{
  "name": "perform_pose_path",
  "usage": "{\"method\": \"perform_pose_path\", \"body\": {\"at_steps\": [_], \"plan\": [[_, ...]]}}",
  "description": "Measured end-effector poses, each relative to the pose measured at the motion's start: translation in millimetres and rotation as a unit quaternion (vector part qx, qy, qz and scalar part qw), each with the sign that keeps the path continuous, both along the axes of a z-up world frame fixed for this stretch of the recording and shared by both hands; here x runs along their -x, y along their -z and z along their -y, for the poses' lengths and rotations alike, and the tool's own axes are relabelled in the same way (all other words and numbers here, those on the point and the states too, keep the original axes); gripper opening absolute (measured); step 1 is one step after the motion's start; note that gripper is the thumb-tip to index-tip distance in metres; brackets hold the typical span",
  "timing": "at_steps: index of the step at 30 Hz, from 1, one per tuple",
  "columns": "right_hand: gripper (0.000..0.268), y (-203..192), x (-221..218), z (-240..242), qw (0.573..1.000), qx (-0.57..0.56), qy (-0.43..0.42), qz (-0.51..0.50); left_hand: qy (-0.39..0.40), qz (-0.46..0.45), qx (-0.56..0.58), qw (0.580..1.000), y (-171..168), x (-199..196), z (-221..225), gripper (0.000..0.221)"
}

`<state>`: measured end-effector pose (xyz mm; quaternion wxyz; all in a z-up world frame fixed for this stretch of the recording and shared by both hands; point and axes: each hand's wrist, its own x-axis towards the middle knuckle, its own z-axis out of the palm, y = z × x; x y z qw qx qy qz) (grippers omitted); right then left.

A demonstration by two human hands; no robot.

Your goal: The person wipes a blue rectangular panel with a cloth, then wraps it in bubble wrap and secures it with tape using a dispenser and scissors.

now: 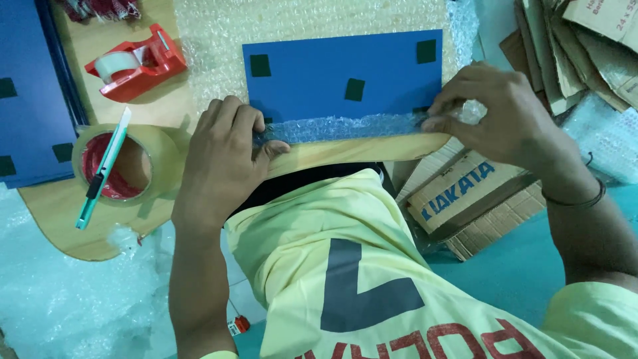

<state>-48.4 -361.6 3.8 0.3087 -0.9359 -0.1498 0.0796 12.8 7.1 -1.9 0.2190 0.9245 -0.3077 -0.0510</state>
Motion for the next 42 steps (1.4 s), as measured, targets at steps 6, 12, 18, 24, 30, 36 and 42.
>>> {"method": "perform_pose_path", "body": {"at_steps": [6,12,18,24,30,36,42], "plan": [[0.023,-12.4,-7.7,-4.4,1.000,-0.010,0.002,-0.021,-0.004,0.002,0.028,1.000,-0.6,-0.6,-0.1,0.035],[0.021,-5.1,16.9,-19.2,0.946,0.251,-0.070,0.191,0.000,-0.001,0.026,1.000,0.7,-0.9,-0.7,0.036],[0.030,-2.6,29.6,-67.7,0.944,0.185,-0.082,0.262,-0.013,-0.003,0.037,0.999,1.9,-0.3,1.3,0.035],[0.053,10.3,25.2,-118.1,0.971,0.118,-0.019,0.209,-0.010,0.006,0.041,0.999,1.4,-0.9,0.0,0.034],[0.046,7.0,19.3,-125.4,0.983,0.093,0.017,0.160,-0.003,-0.032,0.020,0.999,-4.9,-5.5,-4.6,0.032],[0.053,4.3,17.4,-130.8,0.978,0.125,0.021,0.164,0.010,0.015,0.061,0.998,-17.7,-1.1,-4.6,0.023],[0.060,10.1,16.9,-130.7,0.973,0.155,0.017,0.172,0.050,0.124,0.057,0.989,-19.4,22.3,4.5,0.012]]}}
